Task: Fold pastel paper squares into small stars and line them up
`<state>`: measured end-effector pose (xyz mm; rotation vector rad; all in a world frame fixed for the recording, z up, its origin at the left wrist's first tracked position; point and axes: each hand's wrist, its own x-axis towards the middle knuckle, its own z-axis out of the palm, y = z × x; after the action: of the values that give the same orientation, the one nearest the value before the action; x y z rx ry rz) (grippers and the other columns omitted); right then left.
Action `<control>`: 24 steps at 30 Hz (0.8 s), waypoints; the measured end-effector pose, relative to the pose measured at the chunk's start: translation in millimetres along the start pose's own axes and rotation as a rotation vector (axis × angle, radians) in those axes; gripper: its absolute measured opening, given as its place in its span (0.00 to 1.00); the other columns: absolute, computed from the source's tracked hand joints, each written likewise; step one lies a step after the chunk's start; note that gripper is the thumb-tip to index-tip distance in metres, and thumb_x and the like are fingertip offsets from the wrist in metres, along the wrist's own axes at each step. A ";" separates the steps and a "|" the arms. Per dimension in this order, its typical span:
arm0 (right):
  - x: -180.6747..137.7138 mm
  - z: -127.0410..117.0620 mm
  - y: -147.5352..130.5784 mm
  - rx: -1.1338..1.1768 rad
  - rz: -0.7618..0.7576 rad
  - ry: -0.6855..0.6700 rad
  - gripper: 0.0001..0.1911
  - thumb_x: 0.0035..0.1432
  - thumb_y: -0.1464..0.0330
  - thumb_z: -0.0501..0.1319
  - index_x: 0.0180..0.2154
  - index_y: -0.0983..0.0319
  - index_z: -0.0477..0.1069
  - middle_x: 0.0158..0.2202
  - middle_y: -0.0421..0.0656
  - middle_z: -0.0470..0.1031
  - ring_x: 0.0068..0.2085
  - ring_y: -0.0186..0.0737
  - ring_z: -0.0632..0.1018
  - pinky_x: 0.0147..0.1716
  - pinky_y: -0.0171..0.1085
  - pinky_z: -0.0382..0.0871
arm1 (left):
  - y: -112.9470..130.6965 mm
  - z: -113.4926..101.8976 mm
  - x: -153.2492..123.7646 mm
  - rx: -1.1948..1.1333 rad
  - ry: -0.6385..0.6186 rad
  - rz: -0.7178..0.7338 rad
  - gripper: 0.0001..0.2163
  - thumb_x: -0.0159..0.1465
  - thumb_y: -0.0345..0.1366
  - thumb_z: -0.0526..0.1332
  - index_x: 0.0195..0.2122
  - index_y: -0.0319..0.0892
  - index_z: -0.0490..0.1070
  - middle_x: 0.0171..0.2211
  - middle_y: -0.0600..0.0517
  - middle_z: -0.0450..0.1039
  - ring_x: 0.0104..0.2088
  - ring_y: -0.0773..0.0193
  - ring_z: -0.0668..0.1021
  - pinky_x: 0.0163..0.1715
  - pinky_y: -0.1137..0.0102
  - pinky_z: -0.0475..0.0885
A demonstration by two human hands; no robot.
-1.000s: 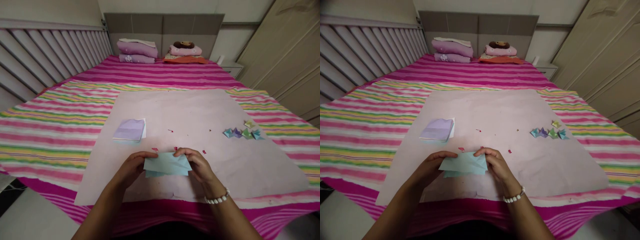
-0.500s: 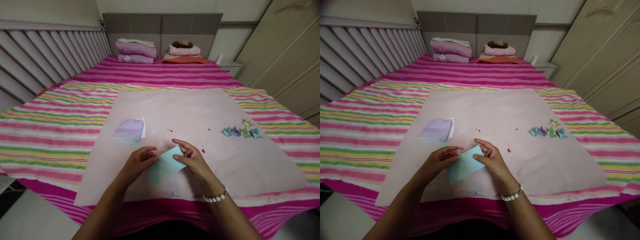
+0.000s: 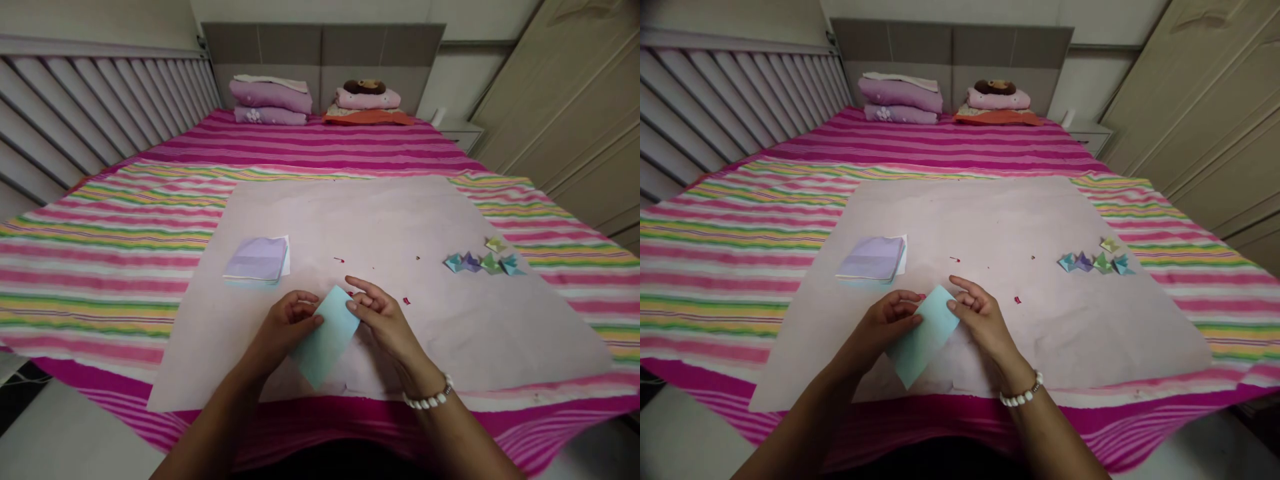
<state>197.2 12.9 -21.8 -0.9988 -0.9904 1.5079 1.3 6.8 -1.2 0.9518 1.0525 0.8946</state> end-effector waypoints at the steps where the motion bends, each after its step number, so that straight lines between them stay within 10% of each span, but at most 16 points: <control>1: 0.5 -0.2 0.2 -0.010 -0.014 0.010 0.23 0.49 0.66 0.70 0.48 0.57 0.74 0.25 0.36 0.74 0.29 0.34 0.73 0.33 0.35 0.67 | -0.9 -0.4 0.3 -0.023 -0.004 0.012 0.17 0.50 0.38 0.71 0.38 0.43 0.70 0.30 0.53 0.78 0.27 0.67 0.75 0.27 0.74 0.65; 12: -1.6 0.9 -2.6 -0.071 -0.050 -0.013 0.11 0.41 0.65 0.74 0.31 0.56 0.80 0.30 0.40 0.78 0.31 0.36 0.75 0.31 0.35 0.71 | -8.8 -3.2 -1.1 0.085 0.014 0.156 0.07 0.52 0.36 0.69 0.32 0.42 0.78 0.30 0.53 0.77 0.30 0.67 0.75 0.30 0.73 0.67; 17: -6.1 -0.5 -6.4 -0.128 0.025 -0.090 0.17 0.40 0.69 0.74 0.36 0.55 0.79 0.16 0.32 0.68 0.18 0.28 0.64 0.17 0.30 0.62 | -10.9 -5.4 1.0 0.132 0.075 0.210 0.06 0.53 0.36 0.69 0.32 0.44 0.80 0.36 0.51 0.79 0.39 0.61 0.77 0.39 0.68 0.69; 24: -2.0 -3.3 0.1 -0.125 -0.014 -0.049 0.13 0.41 0.68 0.73 0.34 0.56 0.80 0.27 0.38 0.77 0.27 0.32 0.72 0.27 0.34 0.69 | -10.6 -6.9 1.6 0.199 0.102 0.175 0.11 0.51 0.37 0.69 0.36 0.46 0.80 0.38 0.50 0.79 0.39 0.60 0.77 0.39 0.68 0.69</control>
<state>200.5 11.2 -22.7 -1.0441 -1.1355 1.4796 -3.5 6.1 -13.0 1.1889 1.1745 1.0034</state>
